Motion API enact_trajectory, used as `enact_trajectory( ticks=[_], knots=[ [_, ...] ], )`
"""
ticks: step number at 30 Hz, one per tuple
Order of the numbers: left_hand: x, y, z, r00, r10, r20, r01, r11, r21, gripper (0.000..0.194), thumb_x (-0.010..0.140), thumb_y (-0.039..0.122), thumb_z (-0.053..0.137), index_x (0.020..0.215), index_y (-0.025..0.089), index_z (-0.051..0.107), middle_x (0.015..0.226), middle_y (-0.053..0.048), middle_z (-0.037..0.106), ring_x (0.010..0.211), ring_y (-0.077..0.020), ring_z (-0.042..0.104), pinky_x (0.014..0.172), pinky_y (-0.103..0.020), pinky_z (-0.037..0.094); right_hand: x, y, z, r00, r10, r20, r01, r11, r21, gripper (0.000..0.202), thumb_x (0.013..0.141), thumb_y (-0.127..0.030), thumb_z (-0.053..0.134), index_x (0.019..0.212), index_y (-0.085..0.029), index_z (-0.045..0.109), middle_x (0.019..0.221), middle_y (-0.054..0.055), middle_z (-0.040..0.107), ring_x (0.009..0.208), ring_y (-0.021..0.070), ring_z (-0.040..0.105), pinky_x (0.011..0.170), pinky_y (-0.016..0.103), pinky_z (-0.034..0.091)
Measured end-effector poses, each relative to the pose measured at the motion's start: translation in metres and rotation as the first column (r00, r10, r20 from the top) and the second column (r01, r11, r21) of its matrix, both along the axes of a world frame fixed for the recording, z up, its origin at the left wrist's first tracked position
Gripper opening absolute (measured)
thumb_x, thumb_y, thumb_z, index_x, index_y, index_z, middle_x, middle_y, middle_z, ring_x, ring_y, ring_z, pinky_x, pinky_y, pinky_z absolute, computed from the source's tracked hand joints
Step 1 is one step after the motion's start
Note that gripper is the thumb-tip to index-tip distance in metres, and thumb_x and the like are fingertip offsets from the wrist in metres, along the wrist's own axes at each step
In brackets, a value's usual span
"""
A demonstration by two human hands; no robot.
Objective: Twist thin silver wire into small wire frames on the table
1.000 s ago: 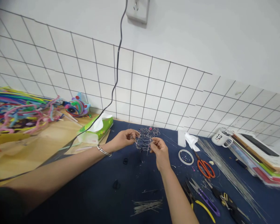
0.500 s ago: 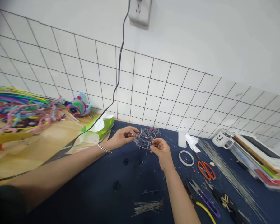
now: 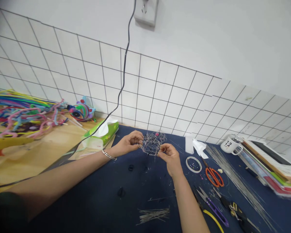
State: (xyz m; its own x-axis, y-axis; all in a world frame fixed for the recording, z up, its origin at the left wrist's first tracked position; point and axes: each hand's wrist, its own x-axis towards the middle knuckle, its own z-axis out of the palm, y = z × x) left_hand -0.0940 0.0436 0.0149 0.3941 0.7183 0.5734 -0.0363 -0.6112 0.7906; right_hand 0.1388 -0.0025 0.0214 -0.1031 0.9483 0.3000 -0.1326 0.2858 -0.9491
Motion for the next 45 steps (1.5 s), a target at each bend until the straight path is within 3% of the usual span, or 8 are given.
enact_trajectory(
  ticks=[7,17,24,27,33,39,42,45],
  knots=[
    [0.001,0.0,0.0,0.996,0.065,0.059,-0.069,0.995,0.075,0.016,0.073,0.016,0.06,0.087,0.014,0.051,0.099,-0.007,0.048,0.077,-0.0096,0.051,0.067,-0.025,0.047,0.001,0.001,0.001,1.0,0.015,-0.006,-0.015,1.0,0.005,0.027,0.065,-0.02,0.069,0.089,-0.022,0.057,0.084,0.001,0.055,0.072,0.0135,0.049,0.057,0.026,0.048],
    [0.001,-0.003,0.0,0.994,0.111,-0.009,-0.109,0.99,0.094,0.011,0.071,0.017,0.062,0.072,0.014,0.051,0.097,-0.007,0.05,0.079,-0.0109,0.053,0.07,-0.026,0.048,0.006,0.0,0.005,0.996,0.054,0.072,-0.054,0.999,-0.007,0.024,0.066,-0.019,0.068,0.088,-0.021,0.058,0.081,0.0,0.055,0.072,0.0131,0.051,0.063,0.027,0.048],
    [0.016,-0.02,-0.001,0.997,0.012,-0.072,-0.01,0.999,0.032,0.011,0.071,0.014,0.06,0.078,0.014,0.052,0.096,-0.006,0.051,0.083,-0.0122,0.053,0.073,-0.027,0.047,-0.016,-0.005,-0.002,0.981,0.131,0.145,-0.126,0.991,-0.045,0.023,0.066,-0.016,0.067,0.087,-0.02,0.058,0.075,-0.001,0.054,0.067,0.0114,0.051,0.064,0.026,0.047],
    [0.016,-0.016,-0.002,0.999,0.001,-0.035,-0.002,1.0,-0.025,0.012,0.07,0.014,0.06,0.077,0.014,0.05,0.095,-0.006,0.052,0.08,-0.0113,0.053,0.07,-0.025,0.046,-0.017,-0.004,-0.003,0.982,0.124,0.14,-0.116,0.991,-0.06,0.023,0.065,-0.017,0.067,0.086,-0.02,0.059,0.076,-0.001,0.055,0.066,0.0116,0.052,0.063,0.027,0.047],
    [0.004,0.002,-0.002,0.983,0.038,0.18,-0.009,0.987,-0.161,0.016,0.068,0.016,0.064,0.077,0.013,0.051,0.09,-0.003,0.052,0.072,-0.0075,0.052,0.066,-0.021,0.044,0.0,0.003,-0.001,1.0,0.01,0.006,-0.01,0.997,-0.081,0.023,0.064,-0.019,0.07,0.083,-0.021,0.058,0.077,-0.002,0.055,0.063,0.0103,0.052,0.059,0.025,0.046],
    [0.005,0.007,-0.007,0.963,0.012,0.271,0.073,0.951,-0.301,0.035,0.064,0.014,0.068,0.095,0.015,0.051,0.079,-0.001,0.055,0.07,-0.0095,0.054,0.065,-0.024,0.047,0.006,0.004,-0.002,1.0,0.008,-0.025,-0.012,0.985,-0.171,0.024,0.063,-0.024,0.072,0.081,-0.02,0.058,0.074,-0.002,0.056,0.057,0.0091,0.052,0.054,0.024,0.045],
    [0.009,0.007,-0.012,0.954,0.034,0.297,0.094,0.91,-0.404,0.036,0.062,0.015,0.069,0.094,0.016,0.053,0.083,-0.001,0.056,0.071,-0.01,0.056,0.065,-0.026,0.049,0.008,0.006,-0.006,0.999,-0.001,-0.035,-0.008,0.968,-0.253,0.023,0.065,-0.029,0.07,0.083,-0.02,0.057,0.064,-0.003,0.054,0.056,0.0102,0.052,0.052,0.024,0.045],
    [0.013,0.005,-0.017,0.95,0.053,0.308,0.129,0.831,-0.54,0.03,0.063,0.015,0.069,0.089,0.016,0.055,0.078,0.001,0.055,0.066,-0.0089,0.056,0.067,-0.027,0.05,0.012,0.008,-0.01,0.999,-0.021,-0.033,0.009,0.94,-0.342,0.027,0.065,-0.031,0.07,0.085,-0.02,0.056,0.063,-0.003,0.054,0.054,0.0103,0.052,0.048,0.023,0.045]
  ],
)
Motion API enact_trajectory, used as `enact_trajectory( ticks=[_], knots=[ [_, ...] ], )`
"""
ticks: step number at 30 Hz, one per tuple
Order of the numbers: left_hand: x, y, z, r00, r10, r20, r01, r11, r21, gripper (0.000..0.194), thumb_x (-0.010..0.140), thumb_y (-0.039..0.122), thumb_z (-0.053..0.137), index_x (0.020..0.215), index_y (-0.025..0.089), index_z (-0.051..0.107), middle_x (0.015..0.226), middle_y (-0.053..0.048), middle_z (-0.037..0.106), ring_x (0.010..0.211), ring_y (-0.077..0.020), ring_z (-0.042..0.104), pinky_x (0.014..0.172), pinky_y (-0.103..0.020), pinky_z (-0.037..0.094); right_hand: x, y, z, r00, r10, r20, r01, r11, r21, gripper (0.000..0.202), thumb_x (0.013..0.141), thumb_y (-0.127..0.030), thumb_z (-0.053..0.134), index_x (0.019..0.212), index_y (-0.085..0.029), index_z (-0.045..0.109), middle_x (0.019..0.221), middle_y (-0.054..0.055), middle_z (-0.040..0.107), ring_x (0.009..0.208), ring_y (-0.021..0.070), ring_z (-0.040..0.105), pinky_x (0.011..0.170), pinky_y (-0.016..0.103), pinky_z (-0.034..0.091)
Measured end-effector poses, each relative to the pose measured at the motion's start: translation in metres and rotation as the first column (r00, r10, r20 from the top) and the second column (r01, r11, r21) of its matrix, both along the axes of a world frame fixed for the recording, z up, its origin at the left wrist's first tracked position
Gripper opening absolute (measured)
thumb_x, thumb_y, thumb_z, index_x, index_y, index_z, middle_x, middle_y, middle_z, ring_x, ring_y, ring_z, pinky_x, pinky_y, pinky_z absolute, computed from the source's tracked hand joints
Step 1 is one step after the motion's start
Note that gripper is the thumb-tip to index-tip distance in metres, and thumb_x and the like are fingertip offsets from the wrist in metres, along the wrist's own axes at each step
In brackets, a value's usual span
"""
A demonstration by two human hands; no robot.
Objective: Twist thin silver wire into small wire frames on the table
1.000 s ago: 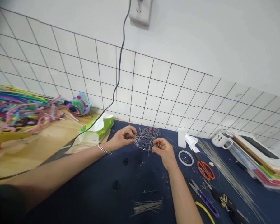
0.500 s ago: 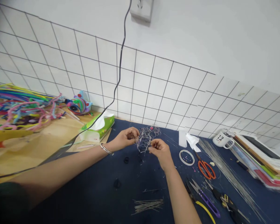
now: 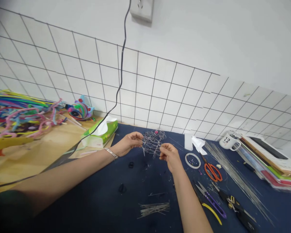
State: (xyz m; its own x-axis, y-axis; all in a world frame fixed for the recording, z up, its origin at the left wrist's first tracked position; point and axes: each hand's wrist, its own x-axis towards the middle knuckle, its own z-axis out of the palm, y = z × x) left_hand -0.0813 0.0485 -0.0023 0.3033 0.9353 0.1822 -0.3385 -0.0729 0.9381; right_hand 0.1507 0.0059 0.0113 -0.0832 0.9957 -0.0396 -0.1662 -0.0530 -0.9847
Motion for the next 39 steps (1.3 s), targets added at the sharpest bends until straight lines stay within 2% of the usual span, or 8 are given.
enact_trajectory(
  ticks=[6,10,14,22,28,31,39],
  knots=[
    [0.003,-0.001,0.0,0.995,-0.088,0.04,0.094,0.975,-0.201,0.026,0.061,0.013,0.07,0.083,0.015,0.056,0.074,0.001,0.056,0.064,-0.0083,0.057,0.068,-0.027,0.051,0.007,-0.002,-0.005,1.0,-0.001,0.005,0.001,0.994,-0.105,0.032,0.065,-0.036,0.069,0.089,-0.02,0.055,0.069,-0.001,0.059,0.048,0.0095,0.052,0.041,0.022,0.043],
    [0.006,0.001,0.008,0.986,-0.166,0.029,0.167,0.94,-0.299,0.023,0.063,0.012,0.07,0.081,0.014,0.057,0.071,0.0,0.057,0.062,-0.0079,0.057,0.068,-0.027,0.051,0.012,-0.008,-0.004,1.0,0.011,0.001,-0.011,0.985,-0.173,0.03,0.066,-0.038,0.066,0.087,-0.019,0.054,0.063,-0.001,0.059,0.042,0.0094,0.05,0.037,0.021,0.04],
    [0.015,0.004,0.017,0.972,-0.235,0.017,0.227,0.915,-0.334,0.021,0.064,0.013,0.07,0.081,0.013,0.058,0.068,0.0,0.056,0.06,-0.0079,0.056,0.065,-0.027,0.051,0.021,-0.015,-0.003,1.0,0.011,-0.018,-0.014,0.979,-0.204,0.029,0.068,-0.037,0.064,0.088,-0.019,0.054,0.061,-0.001,0.059,0.041,0.0091,0.05,0.036,0.02,0.039],
    [0.036,0.009,0.018,0.955,-0.295,-0.021,0.272,0.905,-0.326,0.023,0.062,0.011,0.071,0.081,0.012,0.058,0.072,-0.002,0.059,0.064,-0.0094,0.057,0.069,-0.031,0.051,0.042,-0.027,-0.003,0.999,-0.028,-0.018,0.024,0.983,-0.184,0.03,0.067,-0.038,0.066,0.086,-0.019,0.055,0.065,0.0,0.061,0.043,0.0091,0.051,0.037,0.021,0.041],
    [0.072,0.0,0.014,0.936,-0.351,-0.043,0.325,0.902,-0.286,0.022,0.062,0.012,0.071,0.08,0.012,0.059,0.072,-0.002,0.059,0.065,-0.0097,0.058,0.071,-0.03,0.051,0.041,-0.029,-0.009,0.997,-0.066,-0.049,0.059,0.989,-0.133,0.032,0.064,-0.039,0.069,0.085,-0.019,0.056,0.064,-0.002,0.058,0.047,0.0091,0.052,0.039,0.02,0.042],
    [0.086,0.0,0.014,0.927,-0.37,-0.056,0.344,0.902,-0.26,0.021,0.063,0.013,0.071,0.08,0.011,0.059,0.071,-0.002,0.058,0.063,-0.0098,0.058,0.07,-0.031,0.051,0.051,-0.029,-0.007,0.994,-0.088,-0.058,0.08,0.99,-0.12,0.032,0.063,-0.038,0.07,0.084,-0.019,0.057,0.062,-0.002,0.058,0.047,0.0096,0.052,0.039,0.021,0.042],
    [0.082,0.028,0.018,0.943,-0.317,-0.098,0.302,0.943,-0.141,0.021,0.065,0.013,0.068,0.083,0.013,0.056,0.073,-0.001,0.057,0.068,-0.0089,0.058,0.077,-0.034,0.05,0.088,-0.029,0.006,0.987,-0.152,-0.056,0.149,0.987,-0.055,0.028,0.063,-0.034,0.069,0.082,-0.018,0.058,0.067,0.0,0.062,0.048,0.0085,0.051,0.042,0.02,0.041]
  ],
)
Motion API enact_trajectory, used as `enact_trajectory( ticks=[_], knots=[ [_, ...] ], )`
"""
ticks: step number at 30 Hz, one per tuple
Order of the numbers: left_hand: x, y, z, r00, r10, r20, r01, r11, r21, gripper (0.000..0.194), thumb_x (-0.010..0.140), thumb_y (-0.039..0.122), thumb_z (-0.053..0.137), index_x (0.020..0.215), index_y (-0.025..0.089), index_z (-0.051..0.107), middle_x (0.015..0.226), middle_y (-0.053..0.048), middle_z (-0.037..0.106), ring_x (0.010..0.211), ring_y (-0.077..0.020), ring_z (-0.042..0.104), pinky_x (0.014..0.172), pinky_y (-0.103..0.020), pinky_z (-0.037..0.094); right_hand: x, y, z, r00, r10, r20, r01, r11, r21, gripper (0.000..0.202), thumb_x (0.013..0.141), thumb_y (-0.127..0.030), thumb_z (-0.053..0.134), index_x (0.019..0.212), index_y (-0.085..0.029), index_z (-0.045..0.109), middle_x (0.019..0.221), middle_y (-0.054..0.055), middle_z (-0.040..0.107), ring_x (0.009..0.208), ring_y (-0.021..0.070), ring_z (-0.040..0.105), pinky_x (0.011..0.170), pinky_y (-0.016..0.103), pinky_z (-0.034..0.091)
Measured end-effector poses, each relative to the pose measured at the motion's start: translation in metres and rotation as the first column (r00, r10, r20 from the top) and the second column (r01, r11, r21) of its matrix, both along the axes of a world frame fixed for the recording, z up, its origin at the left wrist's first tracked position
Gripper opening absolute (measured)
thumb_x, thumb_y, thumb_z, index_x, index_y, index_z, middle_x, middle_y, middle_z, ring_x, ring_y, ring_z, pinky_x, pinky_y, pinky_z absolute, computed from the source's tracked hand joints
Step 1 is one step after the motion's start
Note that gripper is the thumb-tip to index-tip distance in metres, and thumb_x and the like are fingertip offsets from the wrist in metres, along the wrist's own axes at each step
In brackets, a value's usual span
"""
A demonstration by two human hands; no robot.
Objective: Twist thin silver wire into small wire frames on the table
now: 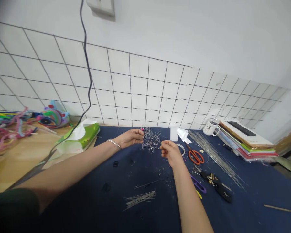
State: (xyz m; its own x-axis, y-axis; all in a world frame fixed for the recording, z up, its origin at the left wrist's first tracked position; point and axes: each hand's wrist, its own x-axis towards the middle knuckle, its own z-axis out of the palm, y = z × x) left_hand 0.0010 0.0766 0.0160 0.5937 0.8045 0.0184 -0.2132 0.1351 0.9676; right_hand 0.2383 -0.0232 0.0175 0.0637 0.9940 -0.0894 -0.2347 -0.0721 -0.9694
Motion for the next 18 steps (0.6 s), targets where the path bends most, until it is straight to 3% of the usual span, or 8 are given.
enact_trajectory(
  ticks=[5,9,14,18],
  knots=[
    [0.008,0.017,0.003,0.994,-0.033,-0.106,0.046,0.991,0.129,0.024,0.066,0.016,0.067,0.088,0.013,0.056,0.078,-0.004,0.06,0.071,-0.0115,0.06,0.077,-0.036,0.051,0.01,0.004,-0.005,0.999,-0.02,0.039,0.019,1.0,0.011,0.028,0.064,-0.034,0.068,0.084,-0.018,0.058,0.076,0.004,0.066,0.05,0.0088,0.053,0.044,0.021,0.043],
    [0.029,0.043,0.022,0.97,-0.031,-0.239,0.104,0.949,0.297,0.025,0.065,0.018,0.067,0.088,0.012,0.058,0.079,-0.006,0.062,0.069,-0.0125,0.06,0.07,-0.032,0.05,0.019,0.012,-0.019,0.993,-0.079,0.093,0.077,0.997,0.023,0.03,0.065,-0.036,0.066,0.087,-0.019,0.057,0.082,0.005,0.067,0.051,0.0097,0.056,0.045,0.022,0.045],
    [0.061,0.09,0.061,0.904,0.08,-0.419,0.179,0.82,0.544,0.024,0.062,0.016,0.065,0.086,0.013,0.062,0.073,-0.004,0.062,0.067,-0.0137,0.057,0.061,-0.025,0.043,0.025,0.027,-0.044,0.947,-0.195,0.256,0.185,0.981,0.064,0.029,0.068,-0.037,0.061,0.089,-0.019,0.054,0.082,0.004,0.065,0.052,0.0108,0.058,0.045,0.023,0.046],
    [0.086,0.121,0.087,0.824,0.2,-0.53,0.276,0.675,0.685,0.018,0.055,0.009,0.063,0.073,0.014,0.065,0.07,-0.002,0.061,0.066,-0.0139,0.053,0.059,-0.023,0.036,0.021,0.029,-0.051,0.843,-0.211,0.494,0.156,0.976,0.151,0.018,0.073,-0.031,0.052,0.087,-0.02,0.055,0.076,0.002,0.061,0.056,0.0136,0.057,0.049,0.026,0.045]
  ],
)
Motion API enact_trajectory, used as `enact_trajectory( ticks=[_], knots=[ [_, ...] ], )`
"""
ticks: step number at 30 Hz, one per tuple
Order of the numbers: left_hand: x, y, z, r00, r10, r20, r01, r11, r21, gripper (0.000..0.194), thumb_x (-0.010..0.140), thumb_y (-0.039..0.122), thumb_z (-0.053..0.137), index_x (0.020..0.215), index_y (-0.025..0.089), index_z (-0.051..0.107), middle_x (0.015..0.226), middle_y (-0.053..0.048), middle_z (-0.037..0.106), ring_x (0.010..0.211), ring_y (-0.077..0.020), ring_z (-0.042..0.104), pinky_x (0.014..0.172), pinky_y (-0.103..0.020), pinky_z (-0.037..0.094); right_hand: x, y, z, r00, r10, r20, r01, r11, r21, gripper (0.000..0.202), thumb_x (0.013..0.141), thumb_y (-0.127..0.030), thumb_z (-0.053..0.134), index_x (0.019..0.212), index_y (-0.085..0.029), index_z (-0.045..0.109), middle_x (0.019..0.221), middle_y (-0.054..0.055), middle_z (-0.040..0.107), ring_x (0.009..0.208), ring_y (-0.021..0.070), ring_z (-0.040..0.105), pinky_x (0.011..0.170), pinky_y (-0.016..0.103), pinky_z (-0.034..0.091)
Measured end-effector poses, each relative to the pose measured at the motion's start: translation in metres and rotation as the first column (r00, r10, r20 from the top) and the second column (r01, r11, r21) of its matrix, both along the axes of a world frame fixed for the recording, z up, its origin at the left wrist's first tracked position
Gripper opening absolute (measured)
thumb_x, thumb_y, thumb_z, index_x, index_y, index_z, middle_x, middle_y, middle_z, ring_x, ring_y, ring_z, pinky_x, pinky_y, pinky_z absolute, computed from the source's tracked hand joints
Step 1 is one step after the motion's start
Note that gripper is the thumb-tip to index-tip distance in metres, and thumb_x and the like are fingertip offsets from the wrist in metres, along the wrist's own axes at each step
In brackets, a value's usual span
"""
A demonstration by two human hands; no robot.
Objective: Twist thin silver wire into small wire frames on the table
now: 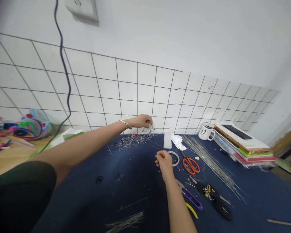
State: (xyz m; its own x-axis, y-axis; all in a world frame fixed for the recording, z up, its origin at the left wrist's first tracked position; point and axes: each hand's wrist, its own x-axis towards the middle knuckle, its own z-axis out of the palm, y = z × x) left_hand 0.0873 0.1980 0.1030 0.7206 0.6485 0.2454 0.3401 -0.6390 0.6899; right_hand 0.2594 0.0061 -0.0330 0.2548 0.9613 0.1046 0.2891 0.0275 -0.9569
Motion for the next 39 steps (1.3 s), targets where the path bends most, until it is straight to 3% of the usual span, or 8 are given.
enact_trajectory(
  ticks=[5,9,14,20,25,31,35,39],
  knots=[
    [0.027,0.018,0.009,0.983,0.014,-0.183,0.019,0.984,0.178,0.016,0.049,0.002,0.059,0.057,0.015,0.062,0.065,-0.001,0.061,0.065,-0.0143,0.051,0.059,-0.023,0.033,-0.013,-0.01,0.005,0.893,0.027,0.448,-0.068,0.995,0.076,0.014,0.076,-0.02,0.048,0.084,-0.022,0.059,0.085,0.004,0.061,0.082,0.0196,0.057,0.074,0.032,0.04],
    [0.038,0.026,0.007,0.966,0.053,-0.252,0.014,0.966,0.257,0.013,0.051,0.005,0.059,0.059,0.015,0.061,0.068,-0.002,0.062,0.068,-0.0153,0.052,0.06,-0.023,0.033,-0.022,-0.016,0.005,0.72,0.077,0.69,-0.146,0.988,0.042,0.017,0.079,-0.018,0.046,0.087,-0.021,0.06,0.087,0.007,0.062,0.084,0.0209,0.057,0.074,0.031,0.037],
    [0.041,0.03,-0.005,0.951,0.115,-0.287,-0.017,0.947,0.322,0.013,0.056,0.009,0.058,0.067,0.014,0.063,0.074,-0.005,0.063,0.071,-0.0165,0.054,0.061,-0.023,0.035,-0.023,-0.016,0.006,0.537,0.101,0.837,-0.164,0.986,-0.015,0.022,0.084,-0.019,0.04,0.095,-0.022,0.059,0.09,0.007,0.062,0.083,0.0198,0.057,0.07,0.028,0.037],
    [0.023,0.014,-0.013,0.941,0.165,-0.296,-0.042,0.924,0.38,0.022,0.061,0.017,0.058,0.082,0.014,0.065,0.094,-0.007,0.061,0.083,-0.0183,0.054,0.069,-0.023,0.038,-0.022,-0.018,0.011,0.403,0.123,0.907,-0.154,0.986,-0.065,0.023,0.088,-0.021,0.035,0.097,-0.022,0.057,0.09,0.006,0.061,0.085,0.0189,0.057,0.068,0.027,0.037],
    [-0.016,-0.035,-0.001,0.944,0.15,-0.293,-0.022,0.916,0.4,0.025,0.068,0.024,0.055,0.089,0.014,0.064,0.096,-0.007,0.061,0.084,-0.0176,0.054,0.072,-0.024,0.039,-0.027,-0.026,0.022,0.339,0.172,0.925,-0.191,0.975,-0.111,0.022,0.087,-0.022,0.037,0.095,-0.021,0.058,0.09,0.007,0.061,0.087,0.0188,0.056,0.07,0.026,0.037],
    [-0.089,-0.136,-0.008,0.94,-0.02,-0.34,0.138,0.935,0.328,0.021,0.075,0.03,0.053,0.089,0.019,0.064,0.086,-0.002,0.062,0.074,-0.013,0.055,0.066,-0.021,0.039,-0.036,-0.044,0.047,0.302,0.314,0.9,-0.288,0.93,-0.228,0.014,0.08,-0.024,0.051,0.089,-0.02,0.062,0.087,0.006,0.062,0.084,0.018,0.057,0.072,0.026,0.038],
    [-0.135,-0.194,-0.022,0.934,-0.094,-0.344,0.181,0.956,0.232,0.021,0.078,0.031,0.052,0.093,0.021,0.062,0.087,-0.001,0.062,0.073,-0.0118,0.055,0.067,-0.021,0.038,-0.041,-0.074,0.052,0.337,0.42,0.843,-0.365,0.884,-0.294,0.021,0.081,-0.028,0.052,0.1,-0.023,0.059,0.091,0.003,0.061,0.084,0.0151,0.056,0.073,0.024,0.039],
    [-0.158,-0.231,-0.041,0.94,-0.13,-0.315,0.169,0.98,0.102,0.019,0.079,0.029,0.051,0.09,0.02,0.063,0.085,-0.001,0.062,0.072,-0.0113,0.055,0.067,-0.021,0.038,-0.052,-0.115,0.046,0.467,0.502,0.728,-0.511,0.825,-0.242,0.022,0.078,-0.032,0.058,0.098,-0.024,0.058,0.094,0.002,0.058,0.086,0.0154,0.053,0.076,0.026,0.04]
  ],
)
